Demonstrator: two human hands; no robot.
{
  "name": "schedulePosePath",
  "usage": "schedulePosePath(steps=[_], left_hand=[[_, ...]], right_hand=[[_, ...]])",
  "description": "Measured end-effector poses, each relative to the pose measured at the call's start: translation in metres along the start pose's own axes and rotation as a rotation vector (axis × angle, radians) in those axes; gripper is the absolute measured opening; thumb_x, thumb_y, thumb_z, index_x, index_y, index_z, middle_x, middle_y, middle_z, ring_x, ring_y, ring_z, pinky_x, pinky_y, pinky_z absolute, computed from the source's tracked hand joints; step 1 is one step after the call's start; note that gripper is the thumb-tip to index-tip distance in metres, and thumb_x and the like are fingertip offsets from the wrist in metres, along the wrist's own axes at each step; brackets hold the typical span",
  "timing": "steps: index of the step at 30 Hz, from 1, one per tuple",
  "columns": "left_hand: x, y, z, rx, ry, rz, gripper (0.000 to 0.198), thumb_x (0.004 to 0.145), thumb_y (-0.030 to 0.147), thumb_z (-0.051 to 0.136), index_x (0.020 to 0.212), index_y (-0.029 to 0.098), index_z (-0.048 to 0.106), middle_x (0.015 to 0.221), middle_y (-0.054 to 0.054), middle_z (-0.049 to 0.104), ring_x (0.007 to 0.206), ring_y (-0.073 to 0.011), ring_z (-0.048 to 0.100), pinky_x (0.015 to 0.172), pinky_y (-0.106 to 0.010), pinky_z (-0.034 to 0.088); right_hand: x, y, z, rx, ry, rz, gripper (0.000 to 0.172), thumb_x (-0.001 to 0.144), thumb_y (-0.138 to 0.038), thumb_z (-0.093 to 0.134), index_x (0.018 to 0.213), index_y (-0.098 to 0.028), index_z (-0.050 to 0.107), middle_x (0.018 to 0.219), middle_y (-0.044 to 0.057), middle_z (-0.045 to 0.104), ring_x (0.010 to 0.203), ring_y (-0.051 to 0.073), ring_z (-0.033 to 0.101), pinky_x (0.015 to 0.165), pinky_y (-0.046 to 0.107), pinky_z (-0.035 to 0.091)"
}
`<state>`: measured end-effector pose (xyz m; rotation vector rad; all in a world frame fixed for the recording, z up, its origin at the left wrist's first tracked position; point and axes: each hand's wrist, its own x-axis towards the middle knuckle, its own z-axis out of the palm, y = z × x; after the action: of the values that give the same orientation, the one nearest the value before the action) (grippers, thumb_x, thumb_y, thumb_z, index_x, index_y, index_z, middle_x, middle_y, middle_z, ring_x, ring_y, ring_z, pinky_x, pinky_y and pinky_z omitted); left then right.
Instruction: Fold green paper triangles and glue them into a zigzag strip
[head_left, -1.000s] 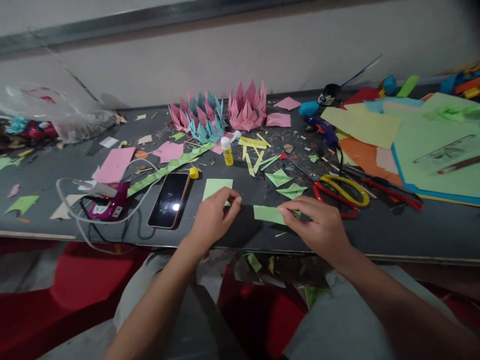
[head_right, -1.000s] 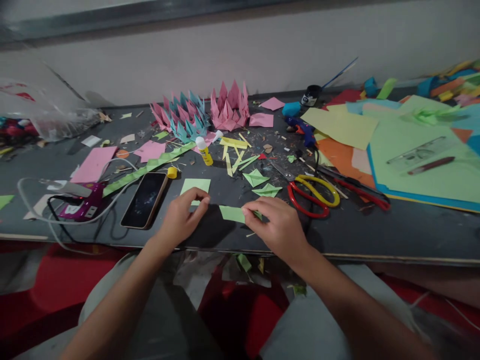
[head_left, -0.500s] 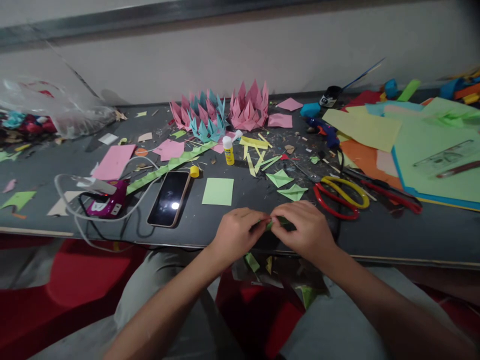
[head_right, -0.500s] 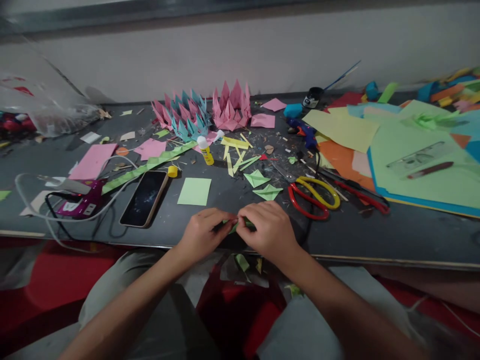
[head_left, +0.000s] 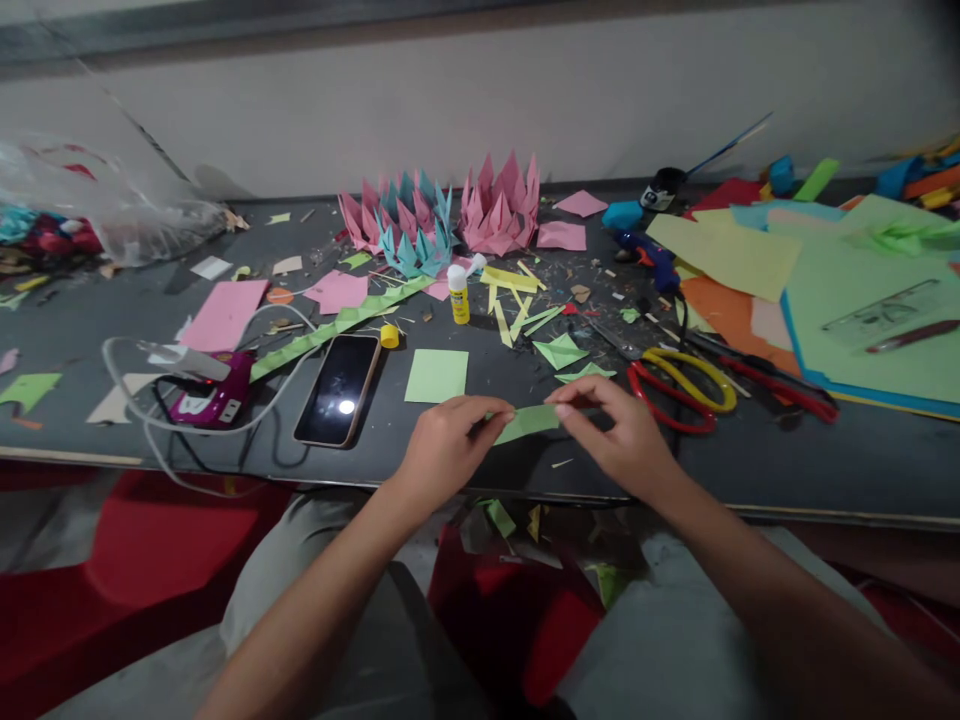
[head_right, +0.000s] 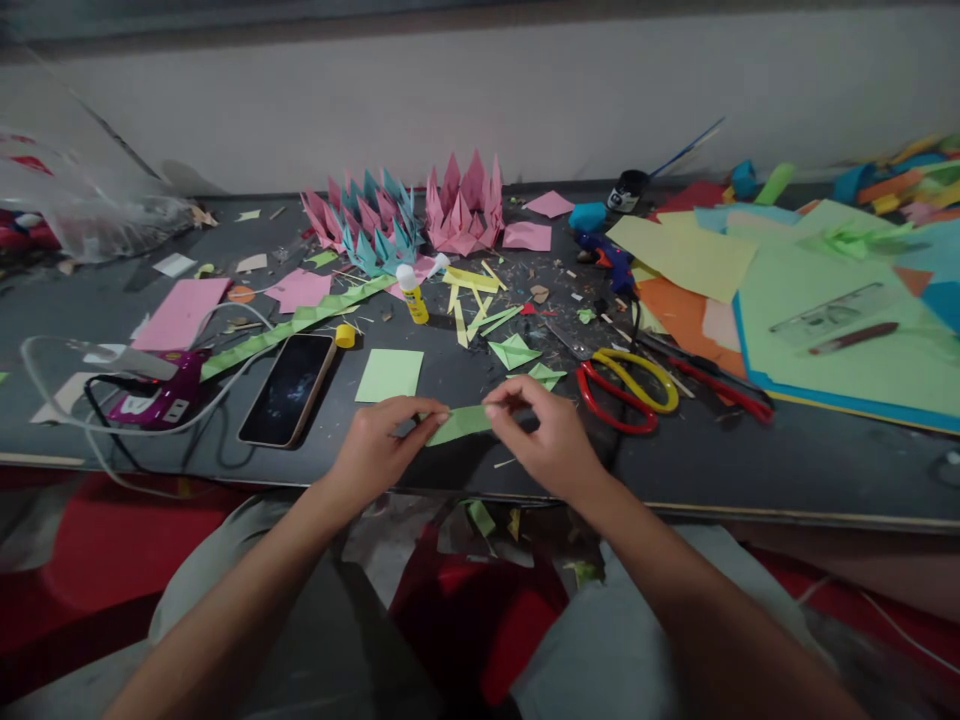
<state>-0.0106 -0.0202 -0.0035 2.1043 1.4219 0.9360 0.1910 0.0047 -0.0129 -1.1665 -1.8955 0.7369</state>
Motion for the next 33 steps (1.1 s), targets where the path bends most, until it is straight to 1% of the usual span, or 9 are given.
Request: schedulePosePath(steps=[3, 6, 9, 12, 14, 19, 21, 25, 33], left_hand=[[0.001, 0.006, 0.004, -0.212, -0.023, -0.121, 0.015, 0.083, 0.026, 0.054, 0.093, 0.019, 0.062, 0.084, -0.003, 0.067, 0.071, -0.0127, 0.06, 0.064, -0.022, 0.044], [0.002, 0.012, 0.008, -0.553, 0.036, -0.324, 0.035, 0.078, 0.029, 0.059, 0.111, 0.019, 0.053, 0.081, -0.001, 0.063, 0.066, -0.01, 0.055, 0.062, -0.021, 0.044], [0.003, 0.015, 0.01, -0.78, -0.019, -0.429, 0.028, 0.077, 0.033, 0.06, 0.099, 0.015, 0.058, 0.074, 0.0, 0.06, 0.063, -0.009, 0.053, 0.062, -0.02, 0.043], [0.003, 0.014, 0.011, -0.749, -0.064, -0.457, 0.023, 0.078, 0.035, 0.059, 0.073, 0.013, 0.061, 0.064, 0.001, 0.057, 0.061, -0.0084, 0.051, 0.06, -0.02, 0.04], [0.003, 0.014, 0.011, -0.706, -0.056, -0.454, 0.023, 0.076, 0.035, 0.061, 0.069, 0.013, 0.06, 0.063, 0.002, 0.056, 0.06, -0.008, 0.049, 0.059, -0.019, 0.038], [0.003, 0.013, 0.013, -0.634, -0.042, -0.475, 0.03, 0.07, 0.038, 0.065, 0.059, 0.014, 0.052, 0.053, 0.005, 0.046, 0.052, -0.0061, 0.039, 0.05, -0.019, 0.03], [0.003, 0.012, 0.013, -0.627, -0.056, -0.459, 0.032, 0.07, 0.038, 0.066, 0.056, 0.014, 0.05, 0.053, 0.005, 0.045, 0.052, -0.0059, 0.038, 0.05, -0.019, 0.03], [0.003, 0.011, 0.01, -0.655, -0.145, -0.444, 0.028, 0.069, 0.039, 0.067, 0.067, 0.012, 0.058, 0.063, 0.002, 0.055, 0.058, -0.0077, 0.044, 0.056, -0.02, 0.035], [0.002, 0.009, 0.001, -0.696, -0.359, -0.451, 0.029, 0.07, 0.039, 0.067, 0.071, 0.012, 0.061, 0.067, 0.001, 0.057, 0.061, -0.0086, 0.047, 0.059, -0.02, 0.038]], right_hand=[[-0.005, -0.005, 0.008, 0.127, -0.035, 0.016, 0.006, 0.079, -0.026, 0.056, 0.082, -0.021, 0.055, 0.076, 0.001, 0.063, 0.067, 0.014, 0.059, 0.063, 0.024, 0.046], [-0.003, -0.004, 0.011, 0.203, 0.077, 0.046, 0.004, 0.079, -0.025, 0.057, 0.077, -0.021, 0.055, 0.075, 0.0, 0.061, 0.065, 0.012, 0.056, 0.06, 0.024, 0.045], [-0.001, 0.0, 0.013, 0.31, 0.178, 0.11, 0.008, 0.078, -0.027, 0.059, 0.075, -0.021, 0.053, 0.072, 0.0, 0.06, 0.06, 0.011, 0.054, 0.054, 0.023, 0.043], [-0.002, 0.001, 0.017, 0.344, 0.119, 0.145, 0.009, 0.078, -0.029, 0.059, 0.077, -0.022, 0.054, 0.067, -0.001, 0.057, 0.055, 0.011, 0.052, 0.049, 0.022, 0.043], [-0.006, 0.0, 0.019, 0.305, 0.051, 0.121, 0.009, 0.079, -0.03, 0.057, 0.081, -0.021, 0.055, 0.074, 0.001, 0.059, 0.061, 0.012, 0.056, 0.053, 0.024, 0.046], [-0.011, -0.004, 0.019, -0.021, 0.004, -0.145, 0.032, 0.072, -0.04, 0.065, 0.097, -0.021, 0.057, 0.113, 0.011, 0.058, 0.107, 0.025, 0.053, 0.088, 0.041, 0.045], [-0.011, -0.005, 0.017, -0.057, -0.014, -0.167, 0.033, 0.073, -0.039, 0.065, 0.099, -0.021, 0.058, 0.106, 0.009, 0.063, 0.098, 0.023, 0.059, 0.085, 0.038, 0.047], [-0.01, -0.004, 0.014, 0.012, -0.086, -0.045, 0.014, 0.08, -0.026, 0.057, 0.091, -0.021, 0.063, 0.085, 0.003, 0.07, 0.073, 0.015, 0.065, 0.067, 0.026, 0.052], [-0.006, -0.01, 0.008, 0.178, -0.242, 0.021, 0.017, 0.079, -0.029, 0.058, 0.091, -0.019, 0.063, 0.084, 0.003, 0.068, 0.072, 0.014, 0.063, 0.065, 0.024, 0.051]])
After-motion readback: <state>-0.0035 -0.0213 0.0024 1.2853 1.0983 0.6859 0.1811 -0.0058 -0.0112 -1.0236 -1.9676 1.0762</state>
